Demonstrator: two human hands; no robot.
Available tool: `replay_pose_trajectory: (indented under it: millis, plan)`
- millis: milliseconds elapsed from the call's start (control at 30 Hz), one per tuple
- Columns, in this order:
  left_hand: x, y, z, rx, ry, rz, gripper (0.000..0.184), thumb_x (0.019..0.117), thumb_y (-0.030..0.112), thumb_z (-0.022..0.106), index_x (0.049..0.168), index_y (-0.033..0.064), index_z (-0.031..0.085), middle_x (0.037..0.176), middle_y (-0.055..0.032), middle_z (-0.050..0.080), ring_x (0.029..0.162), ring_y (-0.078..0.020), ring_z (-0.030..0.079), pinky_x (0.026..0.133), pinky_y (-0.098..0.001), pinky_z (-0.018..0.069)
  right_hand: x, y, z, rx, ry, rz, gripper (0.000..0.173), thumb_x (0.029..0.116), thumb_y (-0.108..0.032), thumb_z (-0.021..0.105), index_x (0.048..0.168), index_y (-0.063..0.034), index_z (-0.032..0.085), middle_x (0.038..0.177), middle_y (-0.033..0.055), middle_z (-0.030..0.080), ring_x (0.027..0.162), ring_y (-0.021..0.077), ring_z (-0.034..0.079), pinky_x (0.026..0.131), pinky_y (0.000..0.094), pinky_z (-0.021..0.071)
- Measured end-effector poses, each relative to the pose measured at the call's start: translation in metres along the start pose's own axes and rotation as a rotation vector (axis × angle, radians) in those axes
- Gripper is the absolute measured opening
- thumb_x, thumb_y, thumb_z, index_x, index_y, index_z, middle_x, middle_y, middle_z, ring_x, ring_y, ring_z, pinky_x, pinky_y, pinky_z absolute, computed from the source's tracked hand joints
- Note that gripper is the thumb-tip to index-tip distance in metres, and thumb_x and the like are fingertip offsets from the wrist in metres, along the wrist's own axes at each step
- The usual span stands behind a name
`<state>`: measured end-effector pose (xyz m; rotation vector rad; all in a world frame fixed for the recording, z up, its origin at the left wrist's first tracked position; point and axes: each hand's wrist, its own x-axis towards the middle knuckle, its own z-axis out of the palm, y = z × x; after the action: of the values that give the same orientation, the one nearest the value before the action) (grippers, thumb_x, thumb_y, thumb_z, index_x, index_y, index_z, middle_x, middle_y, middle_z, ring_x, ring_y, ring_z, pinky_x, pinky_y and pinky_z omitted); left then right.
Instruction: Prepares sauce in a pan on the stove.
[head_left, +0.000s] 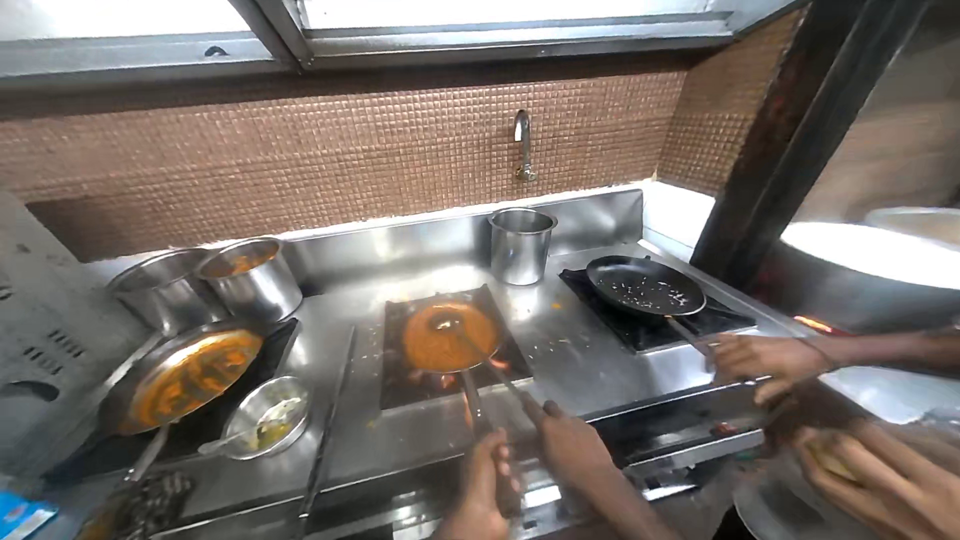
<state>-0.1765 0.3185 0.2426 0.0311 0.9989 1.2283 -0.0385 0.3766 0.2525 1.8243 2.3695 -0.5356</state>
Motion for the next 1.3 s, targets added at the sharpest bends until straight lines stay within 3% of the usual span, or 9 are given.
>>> replay_pose_trajectory:
  millis: [133, 333, 500, 700, 867, 1033, 1100, 1233, 1300]
  plan:
    - [0.047, 0.02, -0.017, -0.096, -0.111, 0.033, 0.017, 0.1085, 0.022, 0.045, 0.098, 0.0099, 0.051, 0.058, 0.0035, 0.044, 0.037, -0.0047, 0.041, 0.034, -0.0185, 0.0421, -0.05, -0.006, 0.0, 0.02, -0.043, -0.002, 0.068, 0.1011, -0.019, 0.051, 0.164, -0.0276, 0.027, 0.139, 0.0224, 0.059, 0.101, 0.0453, 0.069, 0.082, 0.0622, 0.0564]
    - [-0.012, 0.0, -0.005, -0.004, -0.017, -0.004, 0.02, 0.1089, 0.018, 0.042, 0.094, 0.0078, 0.05, 0.058, 0.0025, 0.044, 0.037, -0.0042, 0.039, 0.034, -0.0177, 0.0399, 0.01, -0.006, -0.001, -0.006, 0.002, -0.01, 0.069, 0.0986, -0.017, 0.053, 0.162, -0.0311, 0.03, 0.141, 0.0218, 0.056, 0.105, 0.0444, 0.068, 0.084, 0.0624, 0.0556]
    - [0.047, 0.027, -0.024, -0.081, -0.116, 0.027, 0.017, 0.1076, 0.02, 0.045, 0.098, 0.0081, 0.051, 0.058, 0.0027, 0.045, 0.036, -0.0047, 0.042, 0.034, -0.019, 0.0425, -0.052, -0.006, 0.002, 0.041, -0.019, 0.006, 0.07, 0.0996, -0.02, 0.054, 0.164, -0.0268, 0.026, 0.139, 0.0233, 0.059, 0.102, 0.0456, 0.068, 0.083, 0.0628, 0.0558]
    - [-0.01, -0.003, 0.001, -0.021, -0.027, -0.019, 0.021, 0.1088, 0.018, 0.042, 0.09, 0.0095, 0.048, 0.058, 0.0023, 0.044, 0.037, -0.005, 0.04, 0.034, -0.0186, 0.0411, -0.002, -0.008, -0.007, -0.02, -0.006, -0.016, 0.069, 0.0987, -0.017, 0.054, 0.162, -0.0303, 0.029, 0.137, 0.0232, 0.058, 0.105, 0.0452, 0.067, 0.084, 0.0634, 0.055]
    - [0.041, 0.019, -0.019, -0.052, -0.073, 0.019, 0.018, 0.1079, 0.02, 0.045, 0.095, 0.0096, 0.05, 0.057, 0.0031, 0.044, 0.036, -0.0051, 0.041, 0.034, -0.0196, 0.0419, -0.05, 0.001, 0.004, 0.146, -0.052, 0.018, 0.069, 0.1019, -0.027, 0.054, 0.164, -0.0259, 0.025, 0.137, 0.0224, 0.06, 0.106, 0.043, 0.068, 0.089, 0.0608, 0.0548]
    - [0.002, 0.006, -0.009, -0.023, -0.028, -0.018, 0.02, 0.1085, 0.02, 0.046, 0.091, 0.0094, 0.05, 0.06, 0.002, 0.045, 0.038, -0.0053, 0.04, 0.036, -0.019, 0.0419, -0.009, 0.035, 0.024, 0.943, -0.093, -0.04, 0.066, 0.1004, -0.024, 0.061, 0.161, -0.025, 0.034, 0.104, 0.0131, 0.066, 0.057, 0.0203, 0.059, 0.051, 0.0395, 0.0537]
    - [0.011, 0.01, -0.012, -0.049, -0.035, -0.003, 0.018, 0.108, 0.02, 0.047, 0.095, 0.0091, 0.051, 0.06, 0.0024, 0.045, 0.038, -0.005, 0.04, 0.036, -0.0189, 0.0421, 0.009, 0.026, 0.028, 0.834, 0.001, -0.016, 0.066, 0.1013, -0.025, 0.059, 0.162, -0.0241, 0.032, 0.106, 0.0139, 0.066, 0.064, 0.023, 0.063, 0.057, 0.043, 0.0561]
    - [-0.002, 0.007, -0.009, -0.045, -0.025, -0.036, 0.02, 0.1087, 0.022, 0.047, 0.093, 0.0104, 0.05, 0.061, 0.0026, 0.045, 0.038, -0.0045, 0.039, 0.035, -0.0182, 0.0404, 0.039, 0.001, 0.021, 0.435, 0.028, -0.049, 0.066, 0.1016, -0.026, 0.056, 0.163, -0.021, 0.03, 0.132, 0.0199, 0.063, 0.116, 0.0353, 0.065, 0.1, 0.0552, 0.051]
    - [-0.006, 0.009, -0.007, -0.021, -0.036, -0.045, 0.02, 0.1084, 0.02, 0.047, 0.092, 0.0097, 0.05, 0.062, 0.0016, 0.046, 0.039, -0.0054, 0.04, 0.036, -0.0188, 0.0417, 0.042, -0.007, 0.01, 0.229, -0.02, -0.125, 0.065, 0.1022, -0.027, 0.055, 0.163, -0.0247, 0.03, 0.138, 0.0201, 0.06, 0.122, 0.0385, 0.062, 0.103, 0.0579, 0.0488]
